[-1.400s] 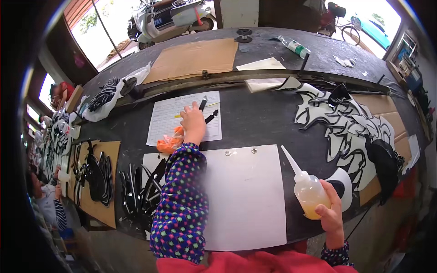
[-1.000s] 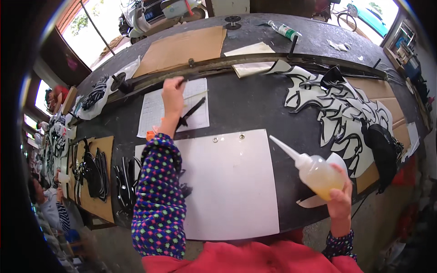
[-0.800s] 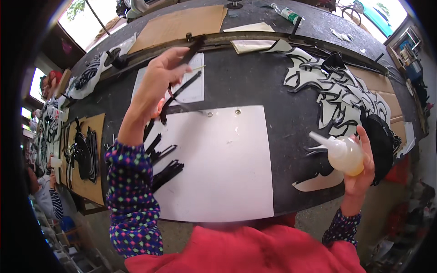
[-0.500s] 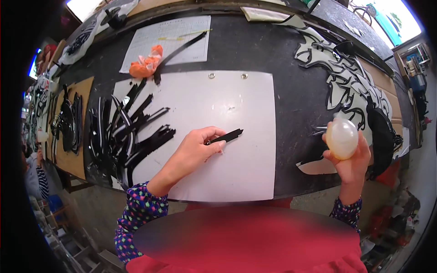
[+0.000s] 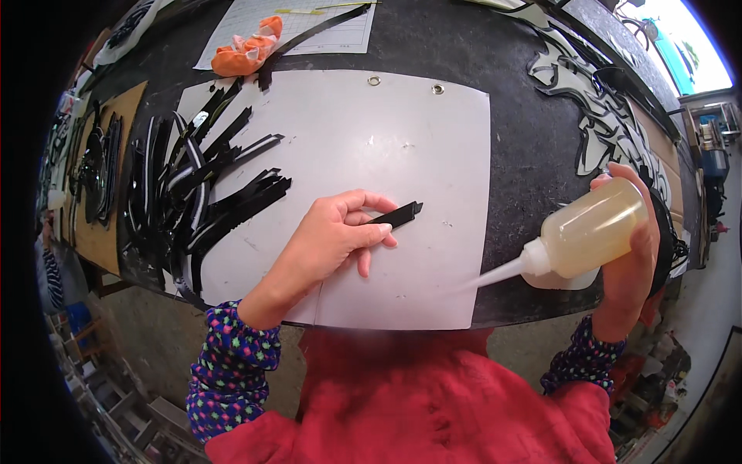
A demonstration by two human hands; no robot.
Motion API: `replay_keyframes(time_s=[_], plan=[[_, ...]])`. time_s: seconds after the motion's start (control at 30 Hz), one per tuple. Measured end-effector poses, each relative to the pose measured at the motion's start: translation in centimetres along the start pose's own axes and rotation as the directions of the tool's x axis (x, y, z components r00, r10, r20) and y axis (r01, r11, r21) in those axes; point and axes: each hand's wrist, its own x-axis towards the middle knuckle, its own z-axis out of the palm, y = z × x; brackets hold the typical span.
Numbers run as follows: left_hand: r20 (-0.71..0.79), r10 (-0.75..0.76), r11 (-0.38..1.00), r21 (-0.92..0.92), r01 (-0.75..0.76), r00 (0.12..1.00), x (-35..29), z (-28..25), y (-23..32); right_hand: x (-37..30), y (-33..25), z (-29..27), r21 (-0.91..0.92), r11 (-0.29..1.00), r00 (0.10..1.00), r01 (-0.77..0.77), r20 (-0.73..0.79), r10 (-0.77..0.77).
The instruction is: Apply glue to shoe straps and precisely attach them to the shoe upper component on a workbench.
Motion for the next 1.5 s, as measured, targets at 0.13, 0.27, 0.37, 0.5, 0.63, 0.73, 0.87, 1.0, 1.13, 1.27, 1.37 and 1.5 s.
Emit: replay_keyframes(time_s=[0.13,0.27,0.37,0.5,0.63,0.73,0.87,1.0,1.13,1.27,1.37,1.5], plan=[[-0.004,-0.011,1.000,-0.012,0.011,1.000,0.1,0.0,0.2,2.3,2.2,-0.2,0.355,0.873,0.935,-0.334,0.240,0.260],[-0.033,-0.004,1.000,-0.002,0.004,0.999,0.0,0.1,0.4,2.9,5.5,0.1,0.556,0.689,0.882,-0.465,0.357,0.308],[-0.081,0.046,0.994,0.098,-0.038,0.996,-0.3,0.4,0.4,2.2,6.4,0.1,0.523,0.733,0.899,-0.436,0.296,0.323],[-0.203,0.240,0.858,0.503,-0.109,0.949,-0.8,1.5,-0.2,1.2,6.0,0.4,0.505,0.779,0.928,-0.370,0.170,0.331],[-0.187,0.585,0.537,0.819,-0.204,0.789,-1.0,3.0,-1.0,0.2,5.8,0.9,0.450,0.862,0.964,-0.233,-0.013,0.267],[-0.189,0.616,0.477,0.862,-0.171,0.765,-1.4,3.8,-1.6,-0.7,6.0,1.3,0.375,0.926,0.968,-0.031,-0.218,0.121],[-0.112,0.728,0.344,0.914,-0.218,0.677,-1.1,3.7,-2.4,-0.9,6.6,2.1,0.732,0.673,0.973,-0.110,-0.060,0.224],[0.030,0.838,0.117,0.965,-0.233,0.544,-0.2,2.8,-3.5,-0.4,7.3,3.3,0.819,0.539,0.962,-0.194,0.051,0.268],[0.063,0.875,0.063,0.968,-0.243,0.480,0.2,2.4,-4.4,-0.5,7.7,4.3,0.668,0.733,0.964,-0.128,-0.089,0.249],[0.056,0.884,0.069,0.966,-0.248,0.465,0.5,2.3,-4.8,-0.6,7.7,4.7,0.591,0.805,0.975,-0.051,-0.144,0.168],[0.026,0.876,0.121,0.955,-0.272,0.482,0.4,2.2,-4.9,-0.3,7.5,4.8,0.632,0.774,0.978,-0.043,-0.130,0.161],[0.006,0.888,0.141,0.948,-0.284,0.460,0.5,2.1,-5.0,0.0,7.2,4.9,0.733,0.675,0.985,-0.082,-0.042,0.165]])
